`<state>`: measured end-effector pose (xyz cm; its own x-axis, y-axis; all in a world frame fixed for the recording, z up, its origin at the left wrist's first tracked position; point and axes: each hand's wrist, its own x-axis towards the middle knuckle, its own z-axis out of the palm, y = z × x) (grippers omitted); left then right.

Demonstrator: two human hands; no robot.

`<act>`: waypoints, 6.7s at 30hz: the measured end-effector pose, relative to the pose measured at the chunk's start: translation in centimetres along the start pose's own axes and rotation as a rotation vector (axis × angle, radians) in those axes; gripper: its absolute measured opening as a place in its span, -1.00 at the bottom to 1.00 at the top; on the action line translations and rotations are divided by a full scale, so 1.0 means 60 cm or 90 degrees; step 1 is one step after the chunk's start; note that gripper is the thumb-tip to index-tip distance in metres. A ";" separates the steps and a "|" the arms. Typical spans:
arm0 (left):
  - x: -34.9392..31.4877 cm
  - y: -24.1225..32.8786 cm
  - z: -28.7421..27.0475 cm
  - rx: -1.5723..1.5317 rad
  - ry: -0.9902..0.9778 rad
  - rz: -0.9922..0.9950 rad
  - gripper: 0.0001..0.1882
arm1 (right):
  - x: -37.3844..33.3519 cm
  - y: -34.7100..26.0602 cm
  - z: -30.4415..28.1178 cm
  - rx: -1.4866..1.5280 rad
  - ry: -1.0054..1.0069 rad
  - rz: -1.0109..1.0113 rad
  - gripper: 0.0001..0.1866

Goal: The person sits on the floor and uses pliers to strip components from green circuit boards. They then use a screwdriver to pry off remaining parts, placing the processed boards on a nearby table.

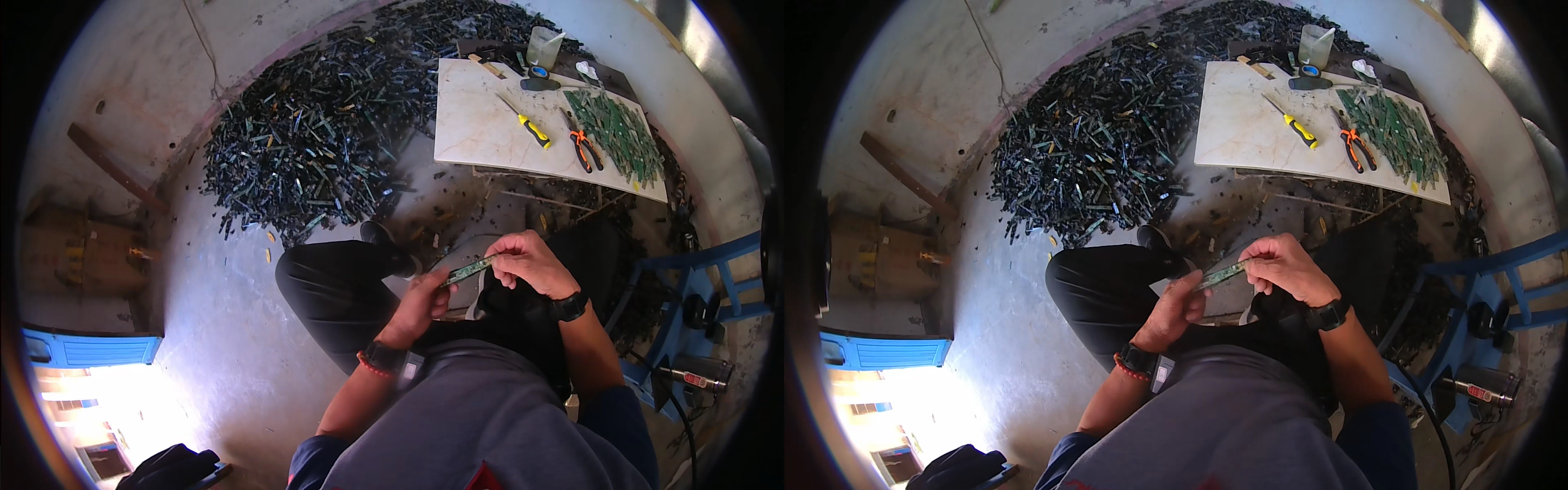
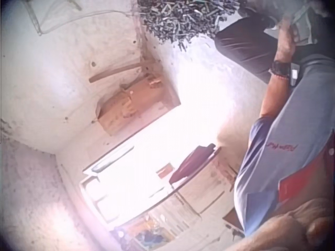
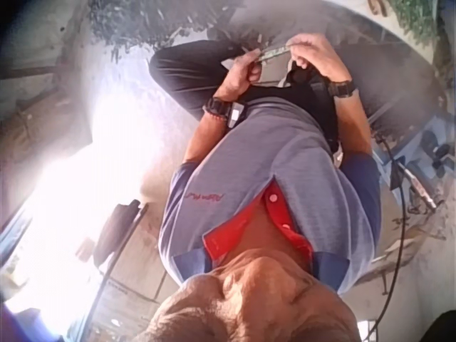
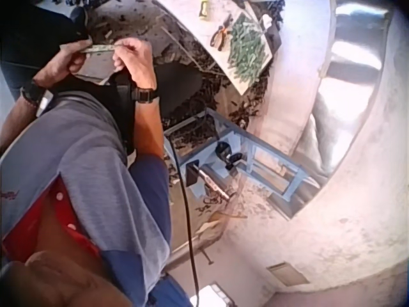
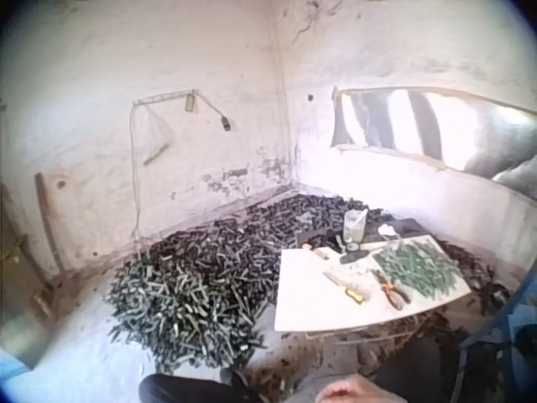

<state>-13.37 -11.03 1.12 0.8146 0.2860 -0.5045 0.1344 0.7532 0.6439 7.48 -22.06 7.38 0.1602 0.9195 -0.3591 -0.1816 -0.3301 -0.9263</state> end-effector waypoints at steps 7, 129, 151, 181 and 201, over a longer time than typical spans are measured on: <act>-0.002 0.005 0.020 0.042 0.021 -0.012 -0.58 | 0.003 0.030 0.009 0.133 0.052 -0.008 -0.78; 0.019 0.007 0.030 -0.076 0.197 0.121 -0.55 | -0.020 0.059 0.108 -0.140 0.054 0.115 -0.81; 0.034 -0.013 0.029 0.308 0.339 0.301 -0.52 | -0.021 0.035 0.095 0.084 -0.047 0.228 -0.75; 0.034 -0.007 0.031 0.318 0.324 0.272 -0.51 | -0.020 0.049 0.105 -0.072 0.006 0.086 -0.84; 0.010 -0.003 0.020 0.054 0.167 0.010 -0.47 | -0.026 0.101 0.030 -1.029 0.205 -0.194 -0.79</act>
<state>-12.19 -11.69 1.41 0.6440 0.4496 -0.6189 0.1786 0.6984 0.6931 4.36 -25.10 2.50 0.2152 0.9762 0.0269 0.9758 -0.2138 -0.0456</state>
